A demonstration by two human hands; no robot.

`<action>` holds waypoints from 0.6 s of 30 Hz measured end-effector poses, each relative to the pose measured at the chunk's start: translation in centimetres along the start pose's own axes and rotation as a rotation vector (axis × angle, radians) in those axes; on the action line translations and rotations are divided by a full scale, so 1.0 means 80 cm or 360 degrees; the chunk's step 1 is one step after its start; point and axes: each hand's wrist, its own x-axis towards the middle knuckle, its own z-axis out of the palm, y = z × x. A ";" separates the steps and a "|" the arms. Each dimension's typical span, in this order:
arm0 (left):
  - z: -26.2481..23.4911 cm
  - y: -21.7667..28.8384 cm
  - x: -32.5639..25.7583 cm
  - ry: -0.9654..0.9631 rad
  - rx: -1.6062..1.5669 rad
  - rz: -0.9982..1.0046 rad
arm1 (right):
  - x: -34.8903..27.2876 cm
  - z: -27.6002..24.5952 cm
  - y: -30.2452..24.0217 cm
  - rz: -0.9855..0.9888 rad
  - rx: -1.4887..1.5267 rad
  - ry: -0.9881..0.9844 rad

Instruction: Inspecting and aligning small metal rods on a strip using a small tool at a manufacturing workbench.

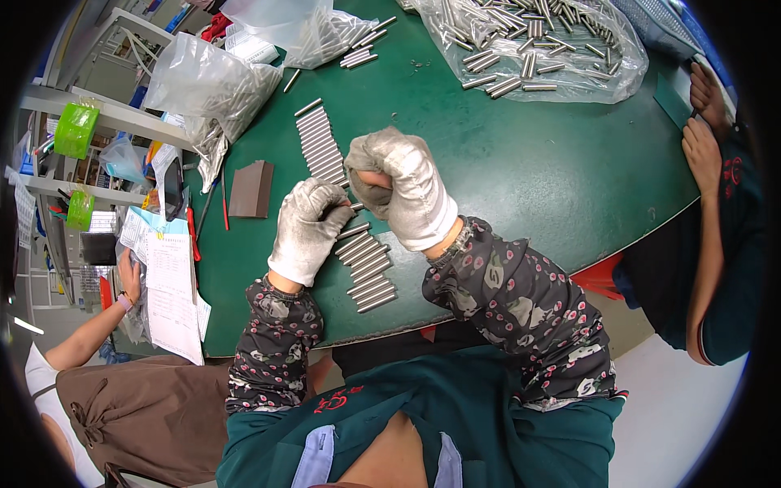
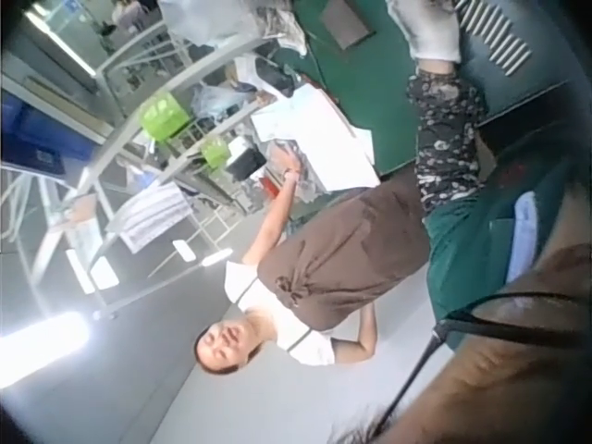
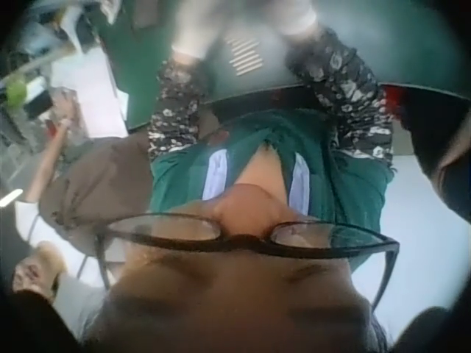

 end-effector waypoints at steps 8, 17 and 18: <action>0.002 -0.003 0.000 -0.0015 -0.0053 -0.0009 | 0.004 0.018 -0.003 0.0034 -0.0199 0.0182; 0.001 0.000 0.004 -0.0031 0.0027 -0.0009 | 0.012 0.024 0.001 0.0013 -0.0460 0.0147; 0.001 -0.001 0.003 -0.0055 0.0024 -0.0003 | 0.014 0.025 0.001 0.0007 -0.0465 0.0145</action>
